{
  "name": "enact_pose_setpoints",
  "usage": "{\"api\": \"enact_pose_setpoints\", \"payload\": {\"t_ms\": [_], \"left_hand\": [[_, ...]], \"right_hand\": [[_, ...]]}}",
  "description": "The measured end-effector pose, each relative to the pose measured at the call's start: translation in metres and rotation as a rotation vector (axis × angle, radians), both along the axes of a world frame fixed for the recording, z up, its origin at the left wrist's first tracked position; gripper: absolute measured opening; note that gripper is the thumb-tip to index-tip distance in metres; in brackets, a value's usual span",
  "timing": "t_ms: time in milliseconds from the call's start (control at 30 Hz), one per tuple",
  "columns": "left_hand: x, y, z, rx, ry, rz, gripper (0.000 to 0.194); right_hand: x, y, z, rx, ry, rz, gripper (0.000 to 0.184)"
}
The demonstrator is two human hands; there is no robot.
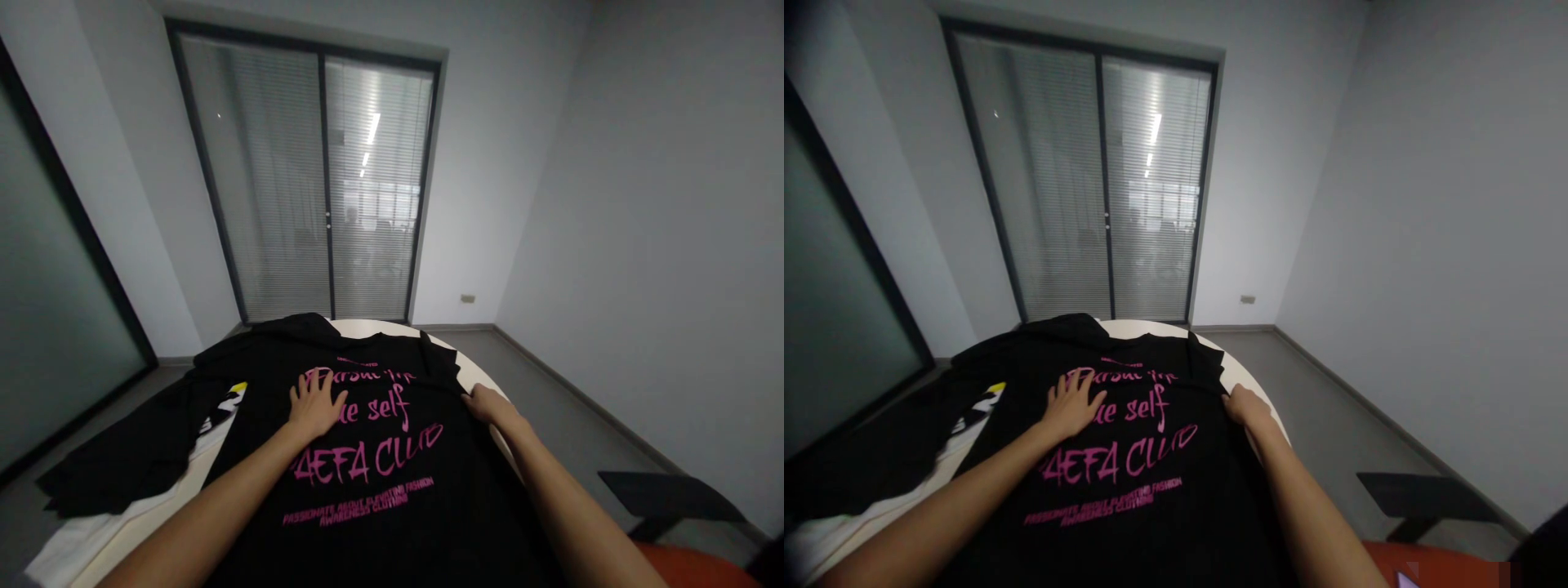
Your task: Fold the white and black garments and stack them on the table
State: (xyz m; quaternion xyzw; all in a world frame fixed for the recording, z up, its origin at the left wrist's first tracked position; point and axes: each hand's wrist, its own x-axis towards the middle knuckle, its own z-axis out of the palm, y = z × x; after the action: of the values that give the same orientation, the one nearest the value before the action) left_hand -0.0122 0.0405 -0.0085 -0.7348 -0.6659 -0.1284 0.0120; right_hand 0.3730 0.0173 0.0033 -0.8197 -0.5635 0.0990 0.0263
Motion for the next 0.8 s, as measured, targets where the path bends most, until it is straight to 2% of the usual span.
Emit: {"api": "enact_pose_setpoints", "payload": {"t_ms": [67,167,200,267,333,433,500,567,700,800], "left_hand": [[0.006,-0.009,-0.004,0.088,-0.002,-0.056,0.061],[0.017,-0.030,0.008,0.132,-0.088,-0.264,0.044],[0.022,-0.039,0.014,0.102,-0.123,-0.373,0.037],[0.033,-0.059,0.024,0.016,-0.133,-0.681,0.027],[0.043,-0.078,0.027,-0.051,-0.093,-0.928,0.027],[0.052,-0.097,0.023,-0.040,-0.099,-0.955,0.038],[0.054,-0.105,0.020,-0.032,-0.111,-0.937,0.031],[0.056,-0.113,0.021,-0.041,-0.117,-0.986,0.022],[0.067,-0.136,0.029,-0.033,-0.084,-1.227,0.036],[0.076,-0.151,0.028,0.018,0.029,-1.397,0.025]], "right_hand": [[0.001,-0.001,0.002,0.015,0.015,0.041,0.039],[-0.001,-0.001,0.003,0.062,0.025,0.088,0.031],[-0.002,-0.002,0.003,0.084,0.020,0.093,0.031],[-0.006,-0.002,0.002,0.122,0.002,0.095,0.031],[-0.012,-0.003,0.001,0.150,-0.021,0.103,0.032],[-0.022,-0.007,-0.001,0.182,-0.050,0.089,0.032],[-0.028,-0.011,-0.002,0.201,-0.064,0.056,0.034],[-0.032,-0.013,-0.003,0.220,-0.077,0.032,0.037],[-0.036,-0.011,-0.002,0.207,-0.098,0.026,0.043],[-0.035,-0.009,-0.001,0.173,-0.099,0.025,0.043]]}}
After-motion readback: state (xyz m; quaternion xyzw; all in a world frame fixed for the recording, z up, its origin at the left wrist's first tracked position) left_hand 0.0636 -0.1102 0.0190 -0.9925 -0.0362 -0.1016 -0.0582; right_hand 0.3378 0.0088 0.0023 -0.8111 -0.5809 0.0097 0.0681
